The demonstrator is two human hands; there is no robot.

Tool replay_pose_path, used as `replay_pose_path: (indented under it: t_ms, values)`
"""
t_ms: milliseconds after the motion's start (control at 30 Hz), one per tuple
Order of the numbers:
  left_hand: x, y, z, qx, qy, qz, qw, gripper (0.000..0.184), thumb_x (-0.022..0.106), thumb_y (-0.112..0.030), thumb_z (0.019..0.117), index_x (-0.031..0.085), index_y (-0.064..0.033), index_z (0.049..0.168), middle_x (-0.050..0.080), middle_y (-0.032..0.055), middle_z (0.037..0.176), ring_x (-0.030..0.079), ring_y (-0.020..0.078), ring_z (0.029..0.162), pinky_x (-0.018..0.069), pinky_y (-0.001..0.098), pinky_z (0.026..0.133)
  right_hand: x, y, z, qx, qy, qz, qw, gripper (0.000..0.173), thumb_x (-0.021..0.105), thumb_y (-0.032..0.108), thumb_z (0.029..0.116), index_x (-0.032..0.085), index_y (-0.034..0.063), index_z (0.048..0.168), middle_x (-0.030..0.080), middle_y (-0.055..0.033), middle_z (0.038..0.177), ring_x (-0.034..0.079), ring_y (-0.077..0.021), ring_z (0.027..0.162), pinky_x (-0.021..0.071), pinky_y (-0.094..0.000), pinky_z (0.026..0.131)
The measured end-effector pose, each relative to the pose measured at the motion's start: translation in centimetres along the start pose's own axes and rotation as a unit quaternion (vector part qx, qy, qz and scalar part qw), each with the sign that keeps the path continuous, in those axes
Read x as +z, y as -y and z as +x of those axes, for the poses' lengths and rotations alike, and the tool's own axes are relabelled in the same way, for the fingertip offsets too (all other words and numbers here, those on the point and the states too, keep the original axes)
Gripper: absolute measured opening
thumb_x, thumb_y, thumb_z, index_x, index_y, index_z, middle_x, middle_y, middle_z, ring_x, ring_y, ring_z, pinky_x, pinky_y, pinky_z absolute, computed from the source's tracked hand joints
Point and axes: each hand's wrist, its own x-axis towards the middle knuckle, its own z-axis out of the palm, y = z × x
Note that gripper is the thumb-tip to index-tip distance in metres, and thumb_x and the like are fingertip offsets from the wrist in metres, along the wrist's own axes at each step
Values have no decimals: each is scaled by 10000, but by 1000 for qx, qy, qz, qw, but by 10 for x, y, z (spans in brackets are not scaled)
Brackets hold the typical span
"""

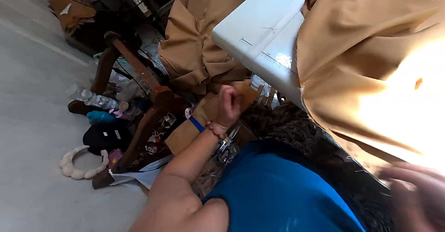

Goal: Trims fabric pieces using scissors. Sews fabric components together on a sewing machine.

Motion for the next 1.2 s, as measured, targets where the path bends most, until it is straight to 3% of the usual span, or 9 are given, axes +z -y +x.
replay_pose_path:
  t_ms: [133, 300, 367, 533, 733, 833, 933, 1033, 1200]
  values:
    - [40, -99, 47, 188, 15, -189, 964, 155, 591, -195, 1006, 594, -65, 921, 586, 108, 1014, 587, 181, 1016, 490, 266, 952, 52, 15, 34, 2, 77, 92, 993, 640, 485, 526, 1051, 445, 97, 1524, 609, -60, 1420, 571, -88, 1301, 487, -331, 1107]
    - [57, -165, 96, 125, 221, -389, 886, 469, 779, -134, 837, 525, 38, 1192, 589, 193, 1303, 575, 206, 1251, 480, 335, 1066, 31, 27, 54, -27, -58, 94, 993, 551, 529, 206, 1064, 333, 191, 1579, 629, 4, 1347, 620, -28, 1184, 541, -240, 1001]
    - [58, -174, 115, 63, 351, -426, 831, 663, 803, -103, 779, 497, 18, 1354, 670, 86, 1176, 654, 94, 1081, 565, 274, 928, 17, 30, 52, -29, -85, 95, 991, 554, 567, 159, 1046, 361, 178, 1560, 675, -3, 1249, 666, -24, 1087, 577, -229, 938]
    - [74, -184, 140, 26, 443, -481, 756, 119, 814, -170, 818, 722, -109, 864, 712, -79, 779, 670, -17, 717, 582, 168, 653, 11, 32, 32, 43, -170, 178, 968, 732, 681, 9, 917, 323, 45, 1554, 710, -65, 1194, 715, -83, 1014, 619, -273, 890]
    - [110, -192, 176, 90, 536, -394, 741, 411, 657, -68, 923, 488, -167, 1284, 730, -87, 907, 674, -35, 733, 562, 144, 668, 16, 17, 4, 107, -214, 232, 943, 876, 635, -124, 848, 130, -45, 1560, 739, -83, 1050, 753, -124, 908, 638, -314, 836]
    - [141, -206, 181, 203, 519, -311, 770, 258, 583, -19, 938, 573, -70, 1191, 683, -27, 884, 596, -27, 665, 517, 155, 625, 2, 10, 1, 124, -232, 118, 958, 661, 659, -67, 862, 405, -98, 1471, 740, -115, 1058, 725, -74, 821, 616, -238, 758]
    - [186, -215, 176, 350, 444, -284, 774, 226, 542, 30, 894, 753, -49, 882, 715, 40, 846, 667, 103, 792, 557, 283, 748, -20, 4, 4, 143, -219, -36, 964, 213, 660, 31, 890, 749, -19, 1077, 764, -98, 976, 714, -57, 859, 567, -182, 811]
    - [222, -222, 173, 381, 420, -233, 790, 252, 550, 53, 904, 783, -43, 919, 734, 109, 928, 710, 244, 896, 563, 446, 805, -37, -10, 14, 221, -218, -121, 943, 165, 632, 99, 925, 779, 29, 952, 757, -73, 865, 718, -83, 818, 572, -219, 782]
    - [258, -224, 174, 336, 468, -151, 803, 153, 631, -54, 949, 781, -71, 972, 716, 109, 971, 688, 267, 942, 538, 489, 826, -47, -30, 23, 365, -123, -122, 915, 245, 569, 107, 964, 751, -19, 1070, 704, -134, 851, 653, -219, 744, 541, -390, 730]
